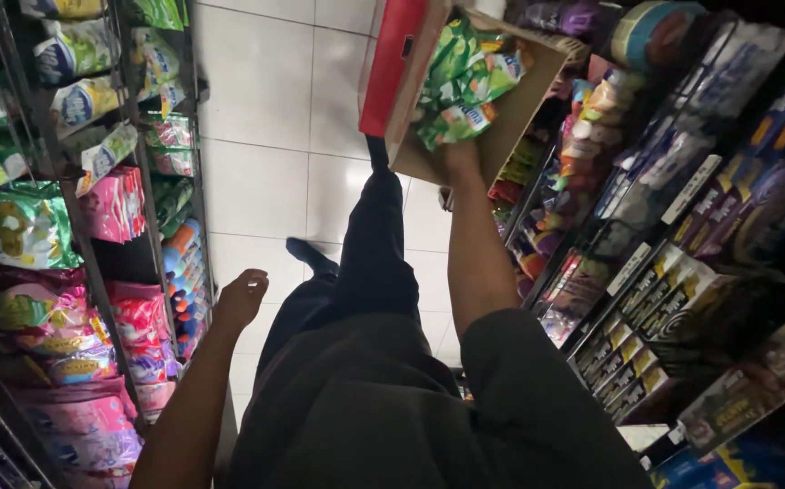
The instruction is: Stocking and scanning detergent packets on grocery store shelves.
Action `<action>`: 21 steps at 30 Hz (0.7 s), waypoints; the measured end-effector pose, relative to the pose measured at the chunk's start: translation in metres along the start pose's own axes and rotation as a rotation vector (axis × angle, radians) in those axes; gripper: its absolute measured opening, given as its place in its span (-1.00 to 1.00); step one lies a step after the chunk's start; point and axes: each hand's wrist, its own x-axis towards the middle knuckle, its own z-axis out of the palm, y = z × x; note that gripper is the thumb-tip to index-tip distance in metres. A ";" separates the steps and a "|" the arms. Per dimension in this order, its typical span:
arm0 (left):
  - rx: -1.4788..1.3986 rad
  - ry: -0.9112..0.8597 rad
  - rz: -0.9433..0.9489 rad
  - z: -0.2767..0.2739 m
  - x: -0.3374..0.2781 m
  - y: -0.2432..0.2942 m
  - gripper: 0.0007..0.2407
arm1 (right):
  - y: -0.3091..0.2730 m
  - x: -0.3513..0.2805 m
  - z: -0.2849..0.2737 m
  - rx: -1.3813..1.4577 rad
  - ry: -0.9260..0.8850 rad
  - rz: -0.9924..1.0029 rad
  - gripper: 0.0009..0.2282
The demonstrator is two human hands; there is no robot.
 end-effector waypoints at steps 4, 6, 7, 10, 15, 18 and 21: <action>-0.046 -0.014 -0.013 0.000 0.009 0.028 -0.76 | -0.041 -0.015 0.000 -0.664 0.146 -0.087 -0.63; -0.084 -0.020 0.006 0.002 0.014 0.040 -0.76 | -0.054 -0.002 -0.002 -0.617 0.275 -0.140 -0.61; -0.119 -0.028 0.028 0.004 0.017 0.046 -0.76 | -0.060 0.005 -0.003 -0.564 0.405 -0.190 -0.58; -0.172 -0.046 0.038 0.005 0.020 0.079 -0.75 | -0.125 -0.020 0.007 -0.582 0.597 -0.396 -0.59; -0.215 -0.033 0.018 0.006 0.026 0.123 -0.74 | -0.053 0.066 -0.054 -0.841 0.366 -0.586 -0.76; -0.267 -0.048 -0.026 0.002 0.022 0.147 -0.73 | -0.037 0.102 -0.035 -1.244 0.259 -0.777 -0.88; -0.267 -0.061 -0.034 0.001 0.026 0.167 -0.73 | -0.020 0.089 -0.029 -1.505 0.187 -0.935 -0.89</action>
